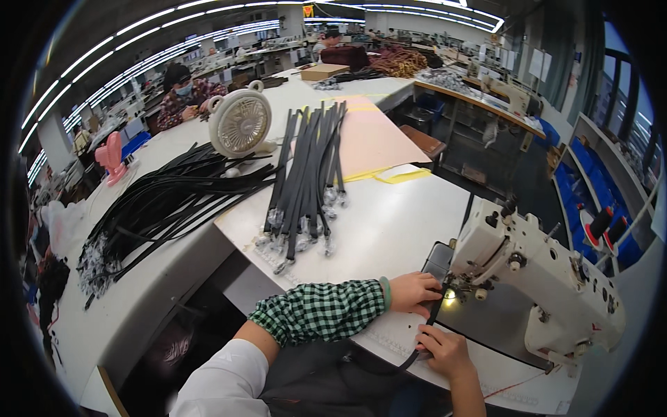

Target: The person operates an industrial sewing machine to stitch long black straps. They feed the straps through the machine, guide them with both hands, and cut the thread after each piece is completed. The finished straps are placed on a pile to the left of the machine.

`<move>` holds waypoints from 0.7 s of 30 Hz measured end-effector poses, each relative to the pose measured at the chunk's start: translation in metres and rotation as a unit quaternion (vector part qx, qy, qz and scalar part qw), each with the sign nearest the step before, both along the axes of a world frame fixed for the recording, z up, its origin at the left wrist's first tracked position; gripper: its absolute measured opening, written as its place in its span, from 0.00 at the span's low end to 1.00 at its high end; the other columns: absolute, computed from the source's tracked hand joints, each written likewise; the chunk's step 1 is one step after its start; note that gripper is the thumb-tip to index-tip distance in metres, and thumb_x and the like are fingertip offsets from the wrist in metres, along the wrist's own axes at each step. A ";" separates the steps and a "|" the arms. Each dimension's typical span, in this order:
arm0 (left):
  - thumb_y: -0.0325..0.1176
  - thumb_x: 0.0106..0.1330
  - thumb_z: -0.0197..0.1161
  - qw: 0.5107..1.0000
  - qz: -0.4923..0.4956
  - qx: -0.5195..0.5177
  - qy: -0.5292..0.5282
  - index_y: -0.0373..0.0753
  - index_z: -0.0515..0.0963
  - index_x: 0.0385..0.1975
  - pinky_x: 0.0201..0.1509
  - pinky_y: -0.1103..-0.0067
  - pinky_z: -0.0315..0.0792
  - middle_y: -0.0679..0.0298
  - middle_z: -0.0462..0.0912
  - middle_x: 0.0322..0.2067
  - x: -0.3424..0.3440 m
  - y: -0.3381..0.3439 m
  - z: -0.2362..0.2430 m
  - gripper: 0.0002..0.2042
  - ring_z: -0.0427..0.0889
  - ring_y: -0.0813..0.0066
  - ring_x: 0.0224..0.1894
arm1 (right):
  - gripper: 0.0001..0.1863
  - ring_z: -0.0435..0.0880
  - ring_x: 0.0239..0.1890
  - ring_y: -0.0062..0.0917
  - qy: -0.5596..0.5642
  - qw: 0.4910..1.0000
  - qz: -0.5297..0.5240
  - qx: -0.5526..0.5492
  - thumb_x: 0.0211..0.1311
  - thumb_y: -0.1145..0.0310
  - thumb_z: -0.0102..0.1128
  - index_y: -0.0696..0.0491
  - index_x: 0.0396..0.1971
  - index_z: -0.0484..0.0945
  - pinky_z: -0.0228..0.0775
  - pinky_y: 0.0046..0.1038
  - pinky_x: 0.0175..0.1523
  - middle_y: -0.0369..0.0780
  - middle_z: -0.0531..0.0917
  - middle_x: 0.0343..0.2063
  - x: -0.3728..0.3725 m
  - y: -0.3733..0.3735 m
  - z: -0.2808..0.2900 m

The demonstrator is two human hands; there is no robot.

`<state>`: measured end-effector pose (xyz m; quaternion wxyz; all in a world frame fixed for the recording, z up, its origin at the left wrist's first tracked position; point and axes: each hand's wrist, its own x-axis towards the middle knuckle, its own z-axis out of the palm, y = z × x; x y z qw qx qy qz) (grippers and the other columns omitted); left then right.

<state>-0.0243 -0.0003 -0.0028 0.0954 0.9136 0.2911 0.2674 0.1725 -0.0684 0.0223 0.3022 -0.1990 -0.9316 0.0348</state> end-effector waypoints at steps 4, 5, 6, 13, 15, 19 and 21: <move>0.42 0.42 0.66 1.000 0.003 -0.012 -0.001 0.35 0.75 0.39 0.50 0.72 0.63 0.57 0.70 0.44 0.000 -0.001 0.000 0.24 0.67 0.63 0.48 | 0.07 0.77 0.19 0.26 -0.002 1.000 -0.001 -0.004 0.39 0.68 0.62 0.50 0.22 0.75 0.68 0.25 0.24 0.33 0.79 0.31 -0.001 0.001 -0.003; 0.42 0.42 0.66 1.000 0.001 -0.015 -0.001 0.35 0.75 0.39 0.50 0.72 0.63 0.57 0.70 0.44 -0.001 -0.001 0.001 0.24 0.67 0.63 0.48 | 0.07 0.77 0.20 0.26 -0.002 1.000 0.000 -0.005 0.39 0.68 0.62 0.50 0.22 0.75 0.68 0.25 0.24 0.33 0.79 0.30 -0.002 0.001 -0.003; 0.42 0.41 0.66 1.000 0.001 -0.015 -0.005 0.36 0.75 0.39 0.49 0.72 0.63 0.57 0.70 0.43 0.000 -0.001 0.001 0.24 0.67 0.63 0.47 | 0.07 0.77 0.20 0.26 -0.003 1.000 0.000 -0.007 0.39 0.68 0.62 0.50 0.22 0.75 0.68 0.25 0.24 0.34 0.79 0.30 -0.002 0.001 -0.003; 0.41 0.39 0.67 1.000 0.002 -0.003 -0.018 0.37 0.75 0.38 0.48 0.72 0.63 0.57 0.71 0.42 0.001 0.000 -0.003 0.24 0.67 0.63 0.46 | 0.07 0.78 0.21 0.28 0.003 1.000 0.001 -0.007 0.37 0.70 0.62 0.51 0.21 0.75 0.68 0.26 0.24 0.35 0.79 0.29 -0.004 -0.001 -0.001; 0.40 0.39 0.67 1.000 0.004 0.000 -0.025 0.37 0.76 0.38 0.48 0.73 0.63 0.58 0.71 0.41 0.001 0.000 -0.003 0.23 0.67 0.64 0.46 | 0.08 0.78 0.21 0.28 0.007 1.000 0.001 -0.010 0.36 0.71 0.63 0.51 0.22 0.75 0.68 0.26 0.24 0.36 0.79 0.28 -0.004 0.000 -0.002; 0.40 0.38 0.68 0.999 0.007 -0.007 -0.031 0.37 0.76 0.37 0.48 0.73 0.63 0.59 0.71 0.41 0.002 0.000 -0.003 0.23 0.67 0.64 0.45 | 0.09 0.78 0.21 0.29 0.009 1.000 0.000 -0.014 0.35 0.73 0.63 0.52 0.22 0.75 0.68 0.26 0.24 0.37 0.79 0.27 -0.005 0.000 0.000; 0.40 0.38 0.68 0.999 0.010 -0.008 -0.031 0.37 0.76 0.37 0.48 0.73 0.63 0.59 0.72 0.41 0.003 0.000 -0.003 0.23 0.67 0.65 0.45 | 0.09 0.78 0.21 0.29 0.007 1.000 0.001 -0.019 0.35 0.73 0.63 0.52 0.22 0.75 0.68 0.26 0.24 0.37 0.79 0.27 -0.005 0.000 0.000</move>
